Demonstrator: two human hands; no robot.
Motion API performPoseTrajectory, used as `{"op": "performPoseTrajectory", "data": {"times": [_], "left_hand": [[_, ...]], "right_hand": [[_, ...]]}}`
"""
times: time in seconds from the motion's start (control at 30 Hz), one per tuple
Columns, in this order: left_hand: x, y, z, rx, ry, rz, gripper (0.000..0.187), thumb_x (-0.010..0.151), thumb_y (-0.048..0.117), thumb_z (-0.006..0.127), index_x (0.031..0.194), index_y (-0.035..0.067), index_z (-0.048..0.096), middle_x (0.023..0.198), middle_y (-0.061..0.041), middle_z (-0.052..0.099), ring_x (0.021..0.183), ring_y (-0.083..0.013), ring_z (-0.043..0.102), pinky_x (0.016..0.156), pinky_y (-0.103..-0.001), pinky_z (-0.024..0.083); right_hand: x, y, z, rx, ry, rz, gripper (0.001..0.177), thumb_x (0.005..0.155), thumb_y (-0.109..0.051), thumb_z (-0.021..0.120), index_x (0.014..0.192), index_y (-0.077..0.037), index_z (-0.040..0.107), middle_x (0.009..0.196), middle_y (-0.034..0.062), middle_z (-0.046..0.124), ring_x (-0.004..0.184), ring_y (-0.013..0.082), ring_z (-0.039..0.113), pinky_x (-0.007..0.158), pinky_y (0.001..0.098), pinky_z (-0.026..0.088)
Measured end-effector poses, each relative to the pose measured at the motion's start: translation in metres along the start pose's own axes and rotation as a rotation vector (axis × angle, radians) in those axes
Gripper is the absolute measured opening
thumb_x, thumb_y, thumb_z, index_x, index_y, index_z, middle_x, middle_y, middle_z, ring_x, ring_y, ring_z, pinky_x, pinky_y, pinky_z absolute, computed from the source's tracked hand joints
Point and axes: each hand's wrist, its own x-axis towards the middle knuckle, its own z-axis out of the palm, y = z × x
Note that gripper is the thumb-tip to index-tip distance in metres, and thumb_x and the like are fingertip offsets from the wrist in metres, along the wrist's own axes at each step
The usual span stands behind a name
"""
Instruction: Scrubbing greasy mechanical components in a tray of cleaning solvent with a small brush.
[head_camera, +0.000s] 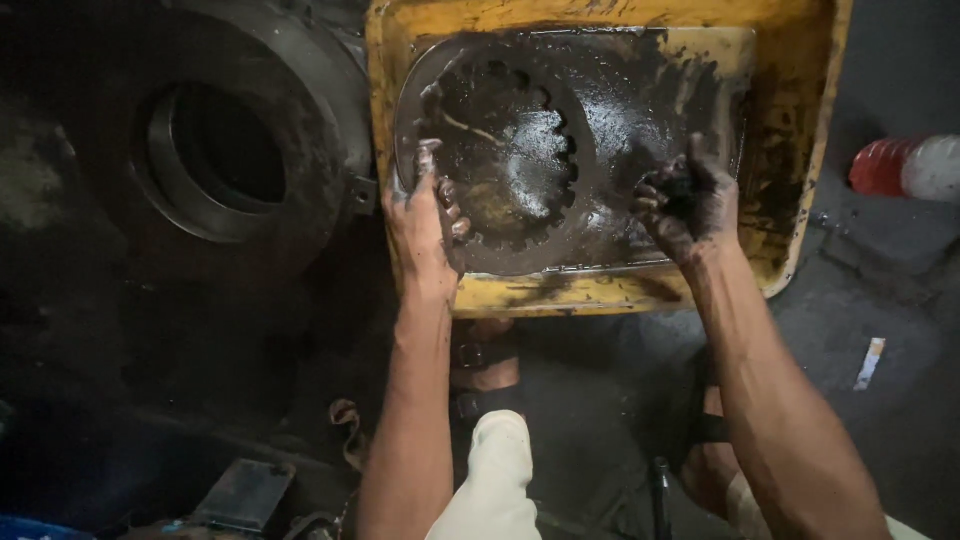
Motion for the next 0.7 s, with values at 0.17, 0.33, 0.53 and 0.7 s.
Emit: {"op": "performPoseTrajectory", "data": {"times": [0.17,0.33,0.53,0.7], "left_hand": [[-0.022,0.017,0.006,0.031,-0.044,0.137,0.023,0.101,0.027,0.059,0.117,0.012,0.061,0.065,0.004,0.047,0.048,-0.0051,0.044,0.037,-0.022,0.037],[-0.014,0.015,-0.009,0.281,0.027,0.250,0.026,0.103,0.031,0.053,0.118,0.010,0.059,0.073,0.004,0.057,0.052,-0.0047,0.054,0.041,-0.022,0.047],[-0.012,0.010,-0.010,0.402,0.025,0.345,0.031,0.107,0.030,0.048,0.119,0.004,0.060,0.079,0.000,0.056,0.055,-0.0076,0.052,0.044,-0.026,0.048],[-0.004,-0.012,-0.016,0.627,-0.078,1.101,0.026,0.117,0.020,0.051,0.137,0.004,0.055,0.114,-0.014,0.068,0.105,-0.0221,0.072,0.090,-0.037,0.062]], "right_hand": [[-0.044,0.006,0.117,-0.352,0.357,-0.040,0.016,0.091,-0.011,0.058,0.106,-0.011,0.066,0.079,0.0100,0.070,0.071,0.0206,0.068,0.059,0.0289,0.057],[-0.013,0.003,0.046,-0.640,0.130,-0.106,0.027,0.099,-0.013,0.063,0.123,-0.014,0.077,0.077,0.0045,0.070,0.054,0.0080,0.055,0.039,0.0210,0.039],[-0.007,0.018,0.052,-1.121,0.323,-0.154,0.032,0.103,-0.035,0.070,0.083,-0.010,0.065,0.064,-0.0008,0.053,0.047,0.0094,0.044,0.040,0.0276,0.029],[0.000,0.016,0.043,-0.654,0.279,0.040,0.054,0.098,-0.057,0.050,0.062,-0.017,0.048,0.050,-0.0040,0.043,0.038,0.0104,0.037,0.035,0.0283,0.022]]}}
